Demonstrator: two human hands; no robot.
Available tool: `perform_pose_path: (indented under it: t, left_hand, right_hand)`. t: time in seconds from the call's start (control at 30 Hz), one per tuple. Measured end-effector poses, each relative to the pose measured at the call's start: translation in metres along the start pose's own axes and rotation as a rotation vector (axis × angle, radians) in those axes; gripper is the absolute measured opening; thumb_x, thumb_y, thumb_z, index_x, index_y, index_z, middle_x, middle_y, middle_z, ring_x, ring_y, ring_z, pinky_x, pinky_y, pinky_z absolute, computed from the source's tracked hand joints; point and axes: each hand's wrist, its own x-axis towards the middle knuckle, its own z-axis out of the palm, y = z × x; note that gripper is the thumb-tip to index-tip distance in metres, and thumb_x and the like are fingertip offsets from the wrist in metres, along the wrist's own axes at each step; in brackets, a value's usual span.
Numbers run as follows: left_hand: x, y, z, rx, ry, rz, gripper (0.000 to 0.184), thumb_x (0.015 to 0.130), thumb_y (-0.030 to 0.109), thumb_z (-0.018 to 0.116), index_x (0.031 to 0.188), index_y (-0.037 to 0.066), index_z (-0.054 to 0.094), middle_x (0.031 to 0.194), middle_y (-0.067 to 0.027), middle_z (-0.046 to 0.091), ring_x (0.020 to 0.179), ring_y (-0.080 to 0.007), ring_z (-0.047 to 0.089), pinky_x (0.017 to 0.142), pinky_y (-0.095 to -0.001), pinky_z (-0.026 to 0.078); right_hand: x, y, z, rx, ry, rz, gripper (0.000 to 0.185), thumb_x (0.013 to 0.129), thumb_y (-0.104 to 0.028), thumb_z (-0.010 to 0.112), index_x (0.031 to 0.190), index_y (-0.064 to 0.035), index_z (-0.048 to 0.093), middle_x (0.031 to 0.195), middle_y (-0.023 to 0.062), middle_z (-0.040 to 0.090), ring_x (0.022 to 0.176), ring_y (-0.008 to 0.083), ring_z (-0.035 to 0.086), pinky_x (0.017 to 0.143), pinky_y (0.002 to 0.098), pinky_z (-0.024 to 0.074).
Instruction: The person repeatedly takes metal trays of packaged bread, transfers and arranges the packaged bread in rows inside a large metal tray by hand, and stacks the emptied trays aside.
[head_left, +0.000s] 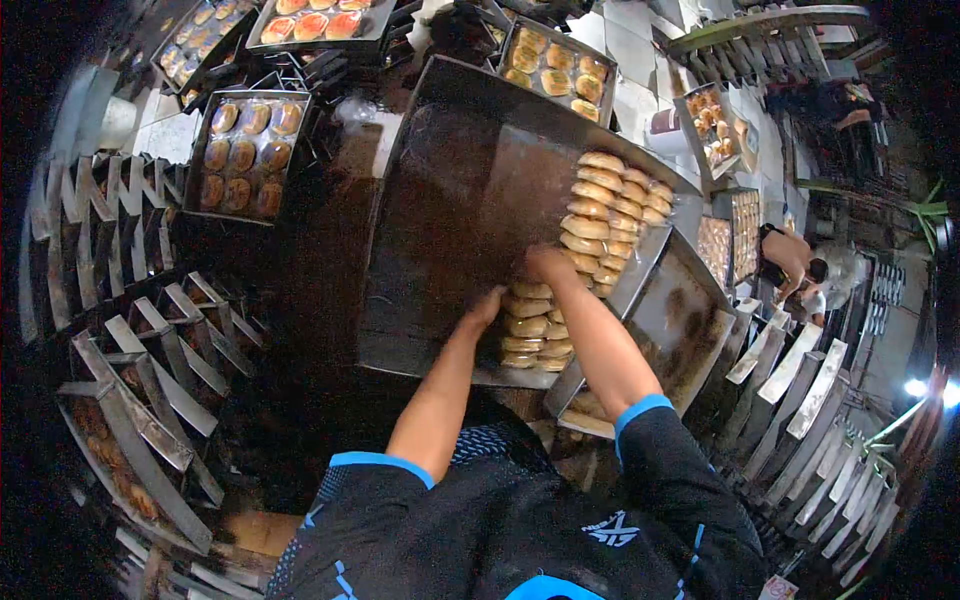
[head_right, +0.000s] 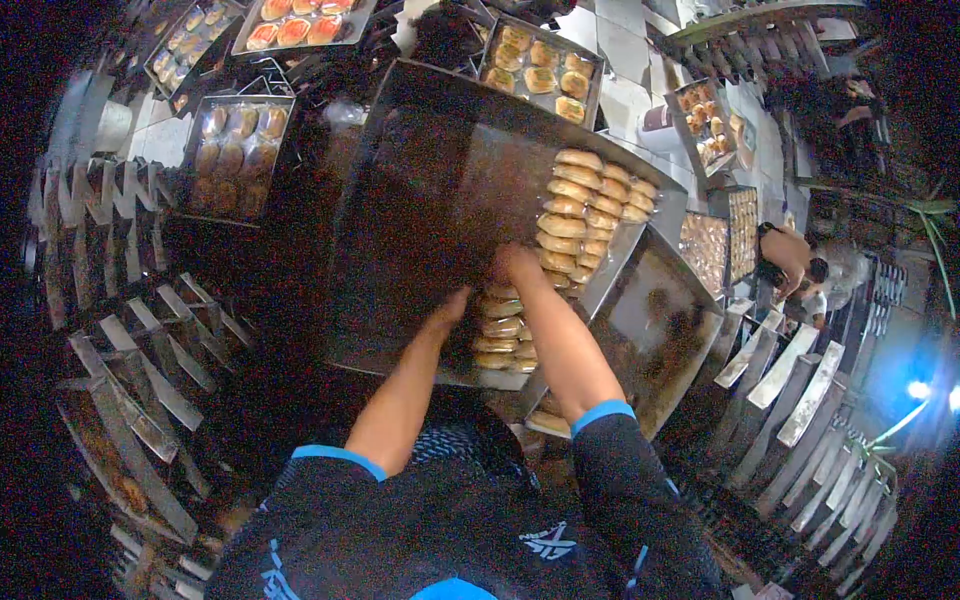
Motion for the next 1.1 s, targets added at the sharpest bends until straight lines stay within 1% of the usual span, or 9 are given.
perform_pose_path:
  t: [0.1,0.37,0.53,0.6,0.67,0.83,0.97,1.03,1.1]
  left_hand:
    - [-0.012,0.024,0.018,-0.039,-0.252,0.102,0.043,0.088,0.030,0.041,0.120,0.003,0.053,0.119,-0.0100,0.055,0.102,-0.0228,0.052,0.096,-0.0357,0.036]
    - [0.013,-0.026,0.047,0.462,0.020,0.181,0.046,0.085,0.032,0.043,0.114,-0.003,0.055,0.118,-0.0216,0.055,0.109,-0.0312,0.052,0.091,-0.0419,0.039]
    - [-0.065,-0.008,0.024,-0.683,-0.553,0.105,0.046,0.087,0.037,0.050,0.123,0.008,0.049,0.117,-0.0061,0.055,0.104,-0.0195,0.052,0.094,-0.0391,0.040]
    - [-0.069,0.010,0.025,-0.158,-0.288,0.119,0.047,0.085,0.035,0.051,0.119,0.004,0.053,0.120,-0.0110,0.052,0.107,-0.0234,0.050,0.091,-0.0369,0.040]
    - [-0.032,-0.026,0.009,-0.416,-0.620,-0.043,0.043,0.087,0.035,0.052,0.120,0.006,0.051,0.118,-0.0056,0.054,0.104,-0.0199,0.050,0.094,-0.0378,0.038]
    - [-0.101,0.041,-0.014,0.480,0.375,0.348,0.060,0.081,0.034,0.060,0.126,-0.002,0.045,0.116,-0.0164,0.056,0.102,-0.0260,0.054,0.091,-0.0353,0.040]
    - [-0.186,0.077,0.049,0.452,0.118,0.618,0.065,0.078,0.031,0.064,0.125,-0.007,0.042,0.112,-0.0200,0.057,0.102,-0.0272,0.055,0.089,-0.0362,0.041]
    - [-0.177,0.053,0.080,0.572,-0.041,0.526,0.058,0.079,0.033,0.063,0.119,-0.007,0.049,0.105,-0.0161,0.060,0.095,-0.0214,0.056,0.087,-0.0317,0.041]
    - [-0.189,0.057,0.119,0.683,-0.130,0.380,0.046,0.082,0.030,0.058,0.111,-0.006,0.055,0.102,-0.0114,0.061,0.091,-0.0199,0.057,0.083,-0.0291,0.042]
  right_hand:
    - [0.003,-0.014,-0.018,-0.009,-0.168,-0.038,0.044,0.085,-0.033,0.047,0.112,-0.0010,0.056,0.115,0.0214,0.056,0.105,0.0348,0.055,0.090,0.0462,0.0416]
    - [0.074,0.033,0.098,-0.105,-0.153,-0.207,0.049,0.090,-0.038,0.035,0.130,-0.0106,0.041,0.138,0.0146,0.036,0.128,0.0281,0.033,0.104,0.0424,0.0278]
    - [0.047,0.017,0.065,0.012,-0.206,-0.148,0.055,0.087,-0.043,0.040,0.130,-0.0088,0.041,0.133,0.0176,0.040,0.125,0.0317,0.036,0.104,0.0447,0.0282]
    - [0.010,-0.005,0.021,0.064,-0.171,-0.094,0.058,0.085,-0.045,0.044,0.129,-0.0074,0.042,0.130,0.0198,0.043,0.122,0.0339,0.038,0.103,0.0466,0.0286]
    - [-0.031,-0.022,-0.011,0.086,-0.031,-0.057,0.056,0.084,-0.042,0.048,0.129,-0.0085,0.043,0.129,0.0191,0.044,0.121,0.0344,0.039,0.103,0.0473,0.0275]
    - [-0.235,0.025,-0.059,0.504,1.039,-0.303,0.049,0.080,-0.023,0.056,0.121,0.0002,0.045,0.110,0.0217,0.052,0.106,0.0372,0.048,0.093,0.0439,0.0376]
    - [-0.380,0.147,0.064,0.911,1.438,0.314,0.043,0.075,-0.019,0.059,0.114,-0.0014,0.052,0.104,0.0156,0.057,0.100,0.0281,0.053,0.089,0.0382,0.0404]
    - [-0.399,0.217,0.187,0.877,1.282,0.938,0.045,0.077,-0.022,0.059,0.115,0.0006,0.051,0.105,0.0164,0.057,0.100,0.0269,0.054,0.089,0.0374,0.0410]
    - [-0.391,0.263,0.285,1.663,0.868,0.531,0.051,0.078,-0.029,0.059,0.120,-0.0020,0.050,0.113,0.0146,0.056,0.103,0.0253,0.053,0.088,0.0398,0.0424]
